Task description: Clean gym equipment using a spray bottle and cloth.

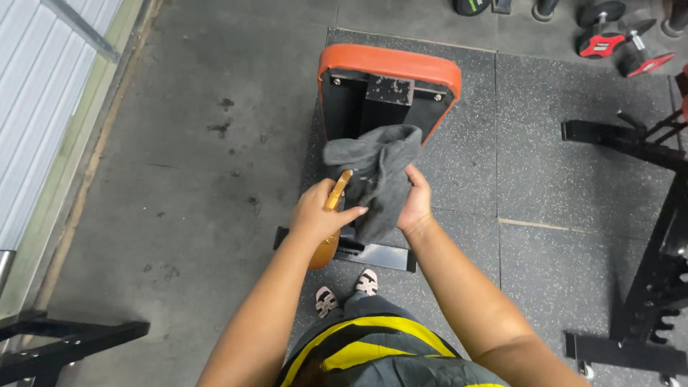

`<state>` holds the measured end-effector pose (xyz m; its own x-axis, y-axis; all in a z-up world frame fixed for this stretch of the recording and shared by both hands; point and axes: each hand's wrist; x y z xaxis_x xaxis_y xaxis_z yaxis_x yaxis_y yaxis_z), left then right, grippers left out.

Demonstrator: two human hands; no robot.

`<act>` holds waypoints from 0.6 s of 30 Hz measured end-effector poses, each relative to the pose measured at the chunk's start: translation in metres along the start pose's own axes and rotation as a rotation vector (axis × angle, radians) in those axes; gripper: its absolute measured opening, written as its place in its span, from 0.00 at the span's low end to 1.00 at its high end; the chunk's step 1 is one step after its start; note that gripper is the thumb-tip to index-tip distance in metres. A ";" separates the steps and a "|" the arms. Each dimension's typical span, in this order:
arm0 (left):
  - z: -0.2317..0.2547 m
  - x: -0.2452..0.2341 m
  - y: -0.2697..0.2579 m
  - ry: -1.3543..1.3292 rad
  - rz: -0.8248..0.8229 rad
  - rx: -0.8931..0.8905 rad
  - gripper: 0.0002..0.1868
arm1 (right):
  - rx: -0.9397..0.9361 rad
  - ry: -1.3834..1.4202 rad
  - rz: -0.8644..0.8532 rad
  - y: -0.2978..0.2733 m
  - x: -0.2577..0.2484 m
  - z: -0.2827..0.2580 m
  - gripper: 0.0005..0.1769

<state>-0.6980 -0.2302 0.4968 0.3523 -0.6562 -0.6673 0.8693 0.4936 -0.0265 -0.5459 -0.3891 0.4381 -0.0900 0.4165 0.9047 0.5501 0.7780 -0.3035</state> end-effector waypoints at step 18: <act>0.051 0.005 0.056 0.140 0.024 0.076 0.41 | -0.031 -0.663 0.134 -0.017 0.019 -0.062 0.24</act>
<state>-0.6299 -0.2348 0.5295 0.3260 -0.5563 -0.7643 0.8867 0.4603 0.0432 -0.5061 -0.4235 0.4794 -0.5043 0.7167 0.4817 0.6146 0.6897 -0.3828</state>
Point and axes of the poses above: each hand's wrist, its own y-axis towards the middle knuckle, its own x-axis out of the palm, z = x × y, and after that the axes turned 2 degrees about x, right-handed
